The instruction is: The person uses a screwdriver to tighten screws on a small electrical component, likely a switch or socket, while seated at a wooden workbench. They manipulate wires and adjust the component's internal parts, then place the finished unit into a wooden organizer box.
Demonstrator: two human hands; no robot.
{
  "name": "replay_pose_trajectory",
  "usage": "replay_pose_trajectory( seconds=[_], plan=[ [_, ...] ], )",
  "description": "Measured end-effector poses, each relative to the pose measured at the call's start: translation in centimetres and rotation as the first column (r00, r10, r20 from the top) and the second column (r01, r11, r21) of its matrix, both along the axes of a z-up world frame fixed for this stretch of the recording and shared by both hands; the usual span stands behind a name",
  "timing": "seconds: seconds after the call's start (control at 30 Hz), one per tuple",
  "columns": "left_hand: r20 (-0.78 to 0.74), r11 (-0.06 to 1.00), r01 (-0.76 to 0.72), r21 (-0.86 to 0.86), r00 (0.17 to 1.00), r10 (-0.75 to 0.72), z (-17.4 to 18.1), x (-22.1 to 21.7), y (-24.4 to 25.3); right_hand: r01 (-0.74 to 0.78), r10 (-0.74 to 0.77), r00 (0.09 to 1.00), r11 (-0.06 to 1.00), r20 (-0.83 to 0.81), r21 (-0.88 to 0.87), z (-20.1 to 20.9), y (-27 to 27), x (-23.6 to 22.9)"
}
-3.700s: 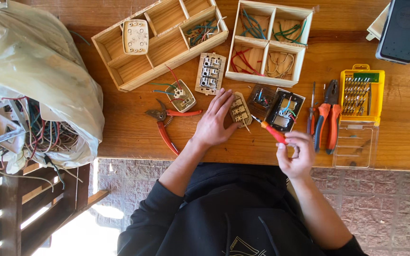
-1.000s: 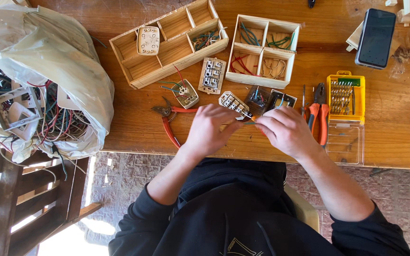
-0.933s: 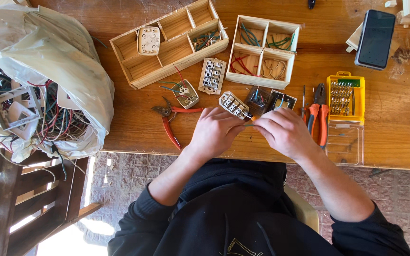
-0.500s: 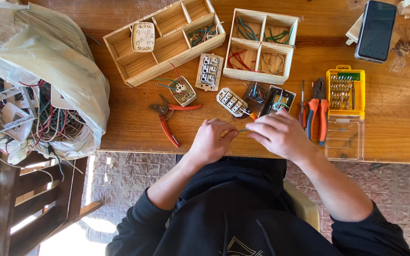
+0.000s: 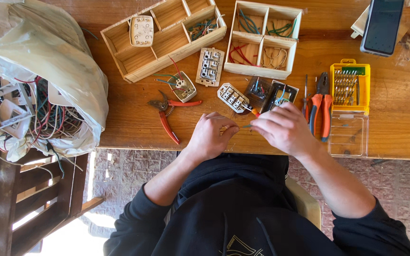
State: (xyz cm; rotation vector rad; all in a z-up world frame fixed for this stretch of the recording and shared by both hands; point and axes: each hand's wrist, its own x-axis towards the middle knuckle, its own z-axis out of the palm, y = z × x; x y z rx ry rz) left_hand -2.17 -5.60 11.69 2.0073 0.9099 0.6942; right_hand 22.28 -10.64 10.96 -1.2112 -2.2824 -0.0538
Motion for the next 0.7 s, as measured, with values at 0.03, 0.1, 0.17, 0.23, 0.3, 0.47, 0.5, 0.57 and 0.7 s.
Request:
replay_pose_trajectory(
  seconds=[0.03,0.1,0.17,0.23,0.3,0.47,0.5,0.57,0.7],
  plan=[
    [0.000,1.000,-0.002,-0.005,1.000,0.002,0.0,-0.2,0.1,-0.002,0.002,1.000,1.000,0.000,-0.005,0.2,0.1,0.2],
    [-0.073,0.993,-0.012,0.118,0.997,0.021,0.1,-0.4,0.4,0.052,-0.064,0.995,0.988,-0.073,-0.146,0.8,0.4,0.7],
    [-0.081,0.993,-0.020,0.116,0.996,0.030,0.3,-0.3,0.6,0.048,-0.063,0.993,0.988,-0.099,-0.146,0.2,0.4,0.5],
    [-0.091,0.994,-0.028,0.109,0.995,0.038,0.3,-0.3,0.7,0.045,-0.065,0.990,0.987,-0.125,-0.152,0.5,0.0,0.1],
    [-0.076,0.997,-0.019,0.075,0.997,0.025,0.1,-0.3,1.2,0.028,-0.029,0.998,0.999,-0.053,-0.023,1.8,0.0,-0.2],
    [-0.069,0.997,-0.013,0.075,0.997,0.018,0.8,-0.3,1.5,0.058,-0.070,0.992,0.992,-0.105,-0.111,0.6,0.8,1.5],
    [-0.070,0.997,-0.009,0.076,0.997,0.014,1.0,-0.4,1.6,0.063,-0.097,0.981,0.979,-0.168,-0.196,-0.2,0.9,2.1],
    [-0.084,0.996,-0.023,0.085,0.996,0.030,0.3,-0.2,1.8,0.058,-0.091,0.981,0.981,-0.173,-0.187,0.3,1.0,1.5],
    [-0.081,0.998,-0.022,0.057,0.996,0.027,1.0,-0.1,2.3,0.014,-0.016,0.995,0.999,-0.095,-0.030,2.5,1.2,0.5]
  ],
)
